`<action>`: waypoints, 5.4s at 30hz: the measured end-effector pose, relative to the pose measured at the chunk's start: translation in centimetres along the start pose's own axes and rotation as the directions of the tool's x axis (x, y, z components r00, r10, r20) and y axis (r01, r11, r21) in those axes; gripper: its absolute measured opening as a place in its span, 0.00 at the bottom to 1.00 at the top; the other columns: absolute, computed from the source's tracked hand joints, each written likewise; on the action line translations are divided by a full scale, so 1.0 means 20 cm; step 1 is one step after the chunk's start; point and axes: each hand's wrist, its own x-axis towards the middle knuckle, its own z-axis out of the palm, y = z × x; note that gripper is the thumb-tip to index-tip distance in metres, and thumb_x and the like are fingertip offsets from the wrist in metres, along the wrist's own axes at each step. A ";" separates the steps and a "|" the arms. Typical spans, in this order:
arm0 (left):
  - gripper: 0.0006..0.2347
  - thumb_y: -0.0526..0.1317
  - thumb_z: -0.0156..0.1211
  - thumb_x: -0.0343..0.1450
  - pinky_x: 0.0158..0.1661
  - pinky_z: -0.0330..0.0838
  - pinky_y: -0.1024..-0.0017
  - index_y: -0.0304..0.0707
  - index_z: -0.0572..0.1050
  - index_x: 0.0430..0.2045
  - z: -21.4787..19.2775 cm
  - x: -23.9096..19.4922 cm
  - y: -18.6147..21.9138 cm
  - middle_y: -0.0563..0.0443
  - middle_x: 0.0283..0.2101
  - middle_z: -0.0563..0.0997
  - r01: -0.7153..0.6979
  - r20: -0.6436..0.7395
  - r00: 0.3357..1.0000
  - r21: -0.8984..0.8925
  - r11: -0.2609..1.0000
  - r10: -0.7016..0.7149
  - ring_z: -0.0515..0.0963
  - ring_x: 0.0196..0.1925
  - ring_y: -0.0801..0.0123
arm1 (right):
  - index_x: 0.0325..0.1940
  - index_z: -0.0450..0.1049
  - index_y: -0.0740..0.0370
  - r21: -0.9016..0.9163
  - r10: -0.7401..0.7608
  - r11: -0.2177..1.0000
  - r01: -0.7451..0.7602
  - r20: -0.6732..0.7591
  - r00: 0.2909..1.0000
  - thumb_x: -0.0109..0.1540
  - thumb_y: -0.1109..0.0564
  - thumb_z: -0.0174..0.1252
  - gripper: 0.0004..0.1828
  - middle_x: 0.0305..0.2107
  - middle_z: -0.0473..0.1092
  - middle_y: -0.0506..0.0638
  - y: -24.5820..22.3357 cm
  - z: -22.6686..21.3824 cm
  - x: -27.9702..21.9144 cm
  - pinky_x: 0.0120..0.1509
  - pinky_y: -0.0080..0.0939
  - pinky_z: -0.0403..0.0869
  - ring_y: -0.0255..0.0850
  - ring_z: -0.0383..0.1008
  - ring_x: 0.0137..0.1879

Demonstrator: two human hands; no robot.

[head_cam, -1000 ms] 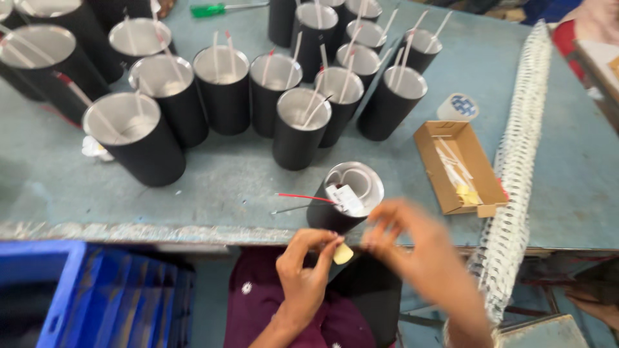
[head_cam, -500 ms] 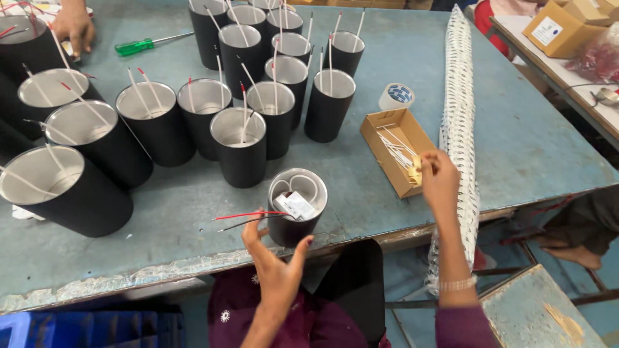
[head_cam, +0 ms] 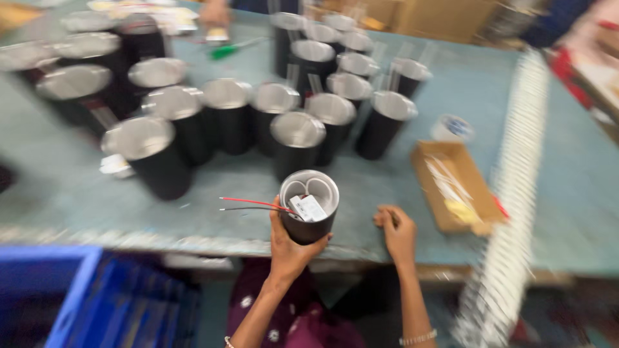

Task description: The person repeatedly picks up a black cylinder, attaches a small white electrical component with wires to its base, and places the cylinder upright on the table. The person handles the cylinders and components by hand, working in a repetitive assembly sequence.

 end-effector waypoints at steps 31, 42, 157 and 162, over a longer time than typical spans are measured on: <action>0.47 0.36 0.78 0.70 0.76 0.50 0.53 0.35 0.43 0.78 -1.78 0.89 -0.44 0.30 0.75 0.54 0.089 -0.596 0.518 0.751 0.654 0.614 0.56 0.79 0.40 | 0.52 0.79 0.67 -0.150 0.165 0.975 -0.163 -0.001 0.986 0.71 0.62 0.54 0.10 0.23 0.73 0.53 0.56 0.00 0.11 0.31 0.34 0.66 0.34 0.68 0.26; 0.54 0.43 0.84 0.58 0.72 0.57 0.52 0.35 0.43 0.74 -0.98 0.73 -0.30 0.29 0.72 0.56 -0.153 -0.452 0.782 0.529 0.835 0.430 0.58 0.75 0.37 | 0.51 0.79 0.65 -0.249 0.054 0.967 -0.060 -0.030 0.998 0.70 0.61 0.54 0.10 0.26 0.74 0.50 0.15 0.03 -0.03 0.36 0.35 0.67 0.32 0.70 0.31; 0.05 0.36 0.61 0.71 0.36 0.75 0.60 0.40 0.79 0.37 0.13 0.04 -0.14 0.44 0.35 0.84 -0.032 0.286 0.957 0.255 0.966 -0.044 0.84 0.36 0.49 | 0.70 0.61 0.57 -0.040 0.254 0.961 -0.272 0.509 0.823 0.60 0.57 0.61 0.34 0.59 0.61 0.50 -0.29 0.15 -0.02 0.59 0.38 0.70 0.37 0.67 0.58; 0.05 0.36 0.61 0.70 0.38 0.76 0.62 0.41 0.78 0.37 0.11 0.04 -0.14 0.47 0.38 0.84 -0.067 0.322 0.947 0.214 0.974 -0.006 0.85 0.39 0.55 | 0.70 0.61 0.56 -0.037 0.277 0.954 -0.298 0.494 0.824 0.60 0.59 0.62 0.34 0.56 0.64 0.50 -0.33 0.17 -0.03 0.60 0.39 0.69 0.37 0.67 0.55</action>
